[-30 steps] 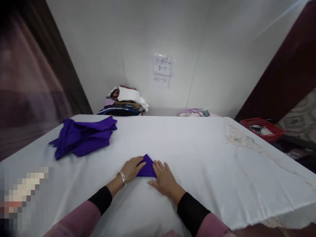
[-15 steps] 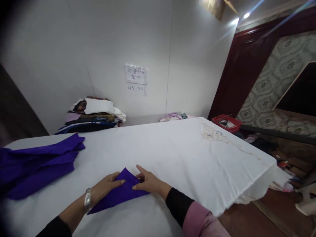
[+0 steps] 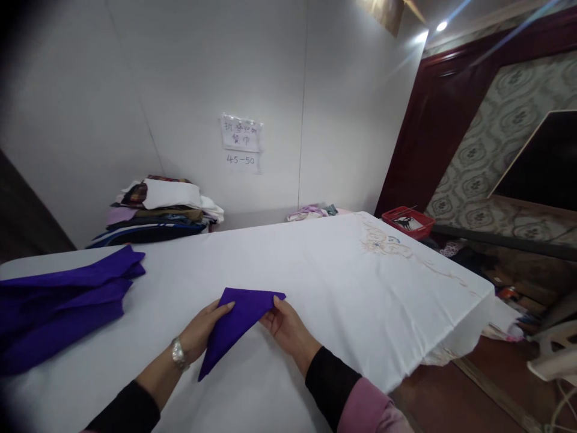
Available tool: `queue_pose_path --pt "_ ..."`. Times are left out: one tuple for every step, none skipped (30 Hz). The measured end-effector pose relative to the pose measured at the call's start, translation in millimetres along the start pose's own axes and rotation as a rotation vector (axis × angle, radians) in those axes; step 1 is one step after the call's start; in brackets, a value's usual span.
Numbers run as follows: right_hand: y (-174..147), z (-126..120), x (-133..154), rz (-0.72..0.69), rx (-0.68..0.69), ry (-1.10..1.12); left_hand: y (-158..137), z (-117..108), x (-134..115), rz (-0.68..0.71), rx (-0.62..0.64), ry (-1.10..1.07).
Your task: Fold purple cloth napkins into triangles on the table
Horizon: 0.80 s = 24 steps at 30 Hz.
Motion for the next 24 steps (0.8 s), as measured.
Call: queue_pose_path --pt "-2 1 -3 -0.004 -0.014 0.023 4 4 3 0.003 -0.003 -0.009" --pt "-5 2 -6 -0.004 -0.019 0.031 7 8 6 0.006 -0.001 -0.009" --pt "-7 3 -8 -0.001 -0.014 0.026 10 12 8 0.009 0.002 -0.005" --pt "-10 4 -9 0.000 -0.001 0.010 12 15 10 0.012 0.005 0.002" --pt "-12 5 -9 -0.002 0.013 -0.014 14 18 12 0.011 0.005 0.010" --pt "-13 5 -7 -0.007 0.017 -0.045 16 21 14 0.006 0.003 0.017" --pt "-14 2 -4 -0.015 0.010 -0.078 18 25 15 -0.001 0.007 0.025" --pt "-14 -2 0 -0.023 -0.005 -0.110 21 28 18 -0.014 0.015 0.037" --pt "-13 -7 5 -0.031 -0.024 -0.137 23 31 20 -0.030 0.020 0.057" --pt "-10 -13 11 -0.044 -0.044 -0.159 25 33 23 -0.045 0.018 0.087" --pt "-6 -20 20 -0.060 -0.063 -0.176 27 33 26 -0.049 0.006 0.134" --pt "0 -29 30 -0.078 -0.085 -0.190 28 32 28 -0.034 -0.019 0.197" --pt "8 -38 42 -0.097 -0.109 -0.202 29 29 28 0.008 -0.057 0.275" --pt "17 -49 56 -0.120 -0.140 -0.214 29 26 27 0.074 -0.096 0.367" --pt "27 -61 72 -0.144 -0.181 -0.224 27 24 26 0.150 -0.131 0.468" --pt "37 -74 90 -0.173 -0.219 -0.231 25 23 26 0.222 -0.158 0.570" --pt "48 -87 109 -0.208 -0.267 -0.234 23 23 28 0.280 -0.179 0.660" --pt "59 -102 128 -0.250 -0.337 -0.231 20 23 31 0.320 -0.194 0.730" --pt "68 -119 147 -0.295 -0.428 -0.222 18 23 34 0.346 -0.203 0.780" --pt "76 -137 165 -0.334 -0.526 -0.212 16 24 37 0.366 -0.212 0.812" --pt "86 -149 179 -0.358 -0.569 -0.205 15 24 39 0.383 -0.220 0.832" --pt "95 -162 191 -0.372 -0.604 -0.203 14 25 41 0.395 -0.226 0.850" --pt "104 -173 200 -0.382 -0.640 -0.204 13 26 42 0.401 -0.232 0.867" --pt "114 -184 208 -0.387 -0.668 -0.208 13 26 43 0.402 -0.235 0.881"
Point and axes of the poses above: each hand's wrist, its own y-axis towards the middle knuckle, its own z-axis out of the palm, x = y × z, the point moved 9 cm from there along y, towards the middle knuckle, and after that the axes turned 8 degrees about -z, right-handed, at the moved point
